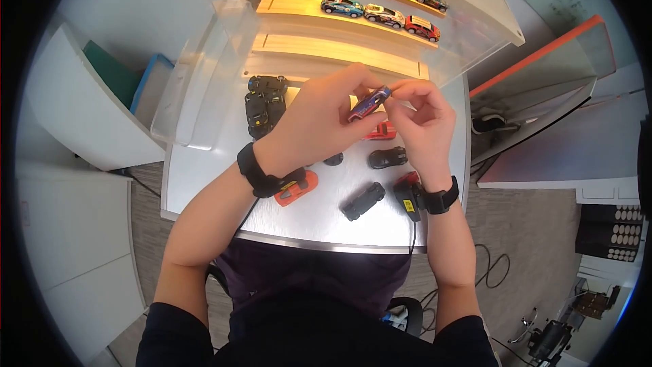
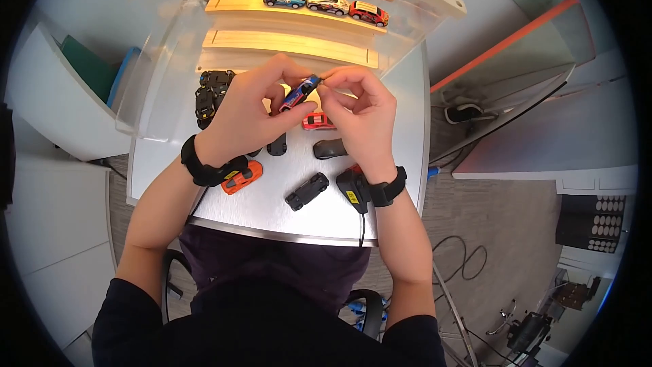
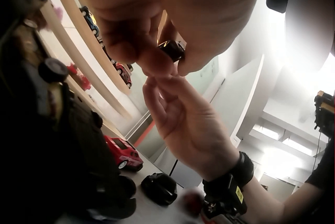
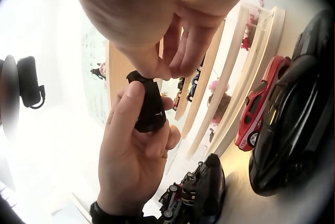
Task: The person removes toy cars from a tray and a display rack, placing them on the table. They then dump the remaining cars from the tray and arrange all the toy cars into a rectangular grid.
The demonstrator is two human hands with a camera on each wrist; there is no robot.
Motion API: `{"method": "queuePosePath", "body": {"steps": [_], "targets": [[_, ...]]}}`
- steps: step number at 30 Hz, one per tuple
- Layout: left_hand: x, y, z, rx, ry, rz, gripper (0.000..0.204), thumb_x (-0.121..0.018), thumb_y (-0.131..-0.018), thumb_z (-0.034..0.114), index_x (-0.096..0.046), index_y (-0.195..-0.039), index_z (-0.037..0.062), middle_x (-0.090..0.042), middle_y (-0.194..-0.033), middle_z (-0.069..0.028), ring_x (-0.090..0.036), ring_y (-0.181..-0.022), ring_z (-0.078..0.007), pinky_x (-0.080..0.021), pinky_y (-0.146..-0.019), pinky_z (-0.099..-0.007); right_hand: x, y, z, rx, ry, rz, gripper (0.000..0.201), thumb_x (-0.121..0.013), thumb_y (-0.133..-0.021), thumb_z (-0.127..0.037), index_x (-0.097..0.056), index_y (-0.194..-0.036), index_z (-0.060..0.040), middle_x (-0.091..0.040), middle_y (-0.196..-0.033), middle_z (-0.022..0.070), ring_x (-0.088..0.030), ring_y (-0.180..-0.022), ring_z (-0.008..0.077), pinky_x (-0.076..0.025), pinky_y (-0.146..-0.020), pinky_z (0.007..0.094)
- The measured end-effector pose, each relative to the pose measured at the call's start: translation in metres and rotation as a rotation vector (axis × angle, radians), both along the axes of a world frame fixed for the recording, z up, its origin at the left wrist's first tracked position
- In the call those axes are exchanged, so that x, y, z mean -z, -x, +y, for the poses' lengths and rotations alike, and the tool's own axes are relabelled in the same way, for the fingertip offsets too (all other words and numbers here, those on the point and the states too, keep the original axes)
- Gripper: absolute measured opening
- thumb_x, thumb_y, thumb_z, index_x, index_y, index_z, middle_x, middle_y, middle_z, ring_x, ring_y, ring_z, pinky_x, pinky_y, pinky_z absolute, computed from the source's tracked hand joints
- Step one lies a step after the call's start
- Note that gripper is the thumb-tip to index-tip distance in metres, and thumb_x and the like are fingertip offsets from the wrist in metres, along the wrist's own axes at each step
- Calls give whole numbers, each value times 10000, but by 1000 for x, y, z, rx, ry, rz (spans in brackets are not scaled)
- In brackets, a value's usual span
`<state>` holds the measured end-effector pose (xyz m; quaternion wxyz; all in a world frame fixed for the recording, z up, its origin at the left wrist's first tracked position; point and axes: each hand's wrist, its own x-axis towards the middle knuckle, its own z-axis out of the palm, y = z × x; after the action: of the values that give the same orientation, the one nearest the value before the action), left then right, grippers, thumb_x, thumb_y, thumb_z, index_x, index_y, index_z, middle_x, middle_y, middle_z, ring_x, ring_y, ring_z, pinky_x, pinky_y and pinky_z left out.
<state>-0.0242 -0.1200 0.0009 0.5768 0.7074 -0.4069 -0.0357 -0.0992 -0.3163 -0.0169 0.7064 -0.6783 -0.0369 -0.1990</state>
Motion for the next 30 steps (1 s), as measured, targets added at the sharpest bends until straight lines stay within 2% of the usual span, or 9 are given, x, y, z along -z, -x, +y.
{"method": "queuePosePath", "body": {"steps": [6,12,18,20,23,27,30], "targets": [[-3,3,-2,-3,-1,29,248,-845,-918,74,-706,-1112,6,-735,-969,-21,-525,-562,-53,-436,-536,-228,1,1,3,1,4,-16,238,-708,-958,147,-641,-1145,18,-712,-1179,101,-718,-1140,180,-651,-958,316],[6,0,-3,-47,14,-219,286,-863,-883,77,-732,-1130,18,-697,-899,-39,-538,-577,-89,-443,-533,-255,2,3,4,22,18,-14,252,-700,-968,139,-633,-1183,28,-710,-1198,112,-714,-1160,182,-638,-983,318],[9,-2,-5,-116,46,-356,270,-850,-888,76,-737,-1129,27,-664,-869,-60,-560,-586,-126,-450,-535,-272,-2,1,4,-6,-25,2,253,-696,-985,140,-624,-1201,29,-711,-1201,121,-715,-1166,183,-634,-984,315],[11,-2,-6,-113,53,-348,250,-846,-887,75,-735,-1105,25,-646,-839,-55,-539,-576,-117,-432,-531,-271,-1,2,1,-21,-34,17,248,-693,-990,144,-617,-1194,25,-707,-1197,116,-715,-1160,175,-634,-981,313],[8,0,-5,-118,18,-258,222,-843,-880,73,-729,-1065,25,-613,-782,-38,-494,-561,-98,-398,-524,-264,4,-1,0,-37,-36,-100,242,-694,-988,146,-603,-1174,20,-699,-1190,107,-715,-1149,163,-636,-971,311],[10,-3,-5,-92,24,-184,199,-844,-872,74,-719,-1019,25,-568,-714,-11,-427,-549,-72,-356,-519,-256,3,0,0,-82,-68,-51,240,-695,-986,143,-595,-1161,14,-694,-1183,107,-714,-1143,151,-634,-975,308],[7,-1,-5,-93,2,-191,196,-849,-880,78,-711,-1008,24,-572,-710,-5,-423,-549,-69,-358,-518,-258,3,0,-1,-123,-109,14,250,-699,-979,144,-598,-1168,14,-709,-1187,119,-724,-1150,157,-633,-979,313]]}}
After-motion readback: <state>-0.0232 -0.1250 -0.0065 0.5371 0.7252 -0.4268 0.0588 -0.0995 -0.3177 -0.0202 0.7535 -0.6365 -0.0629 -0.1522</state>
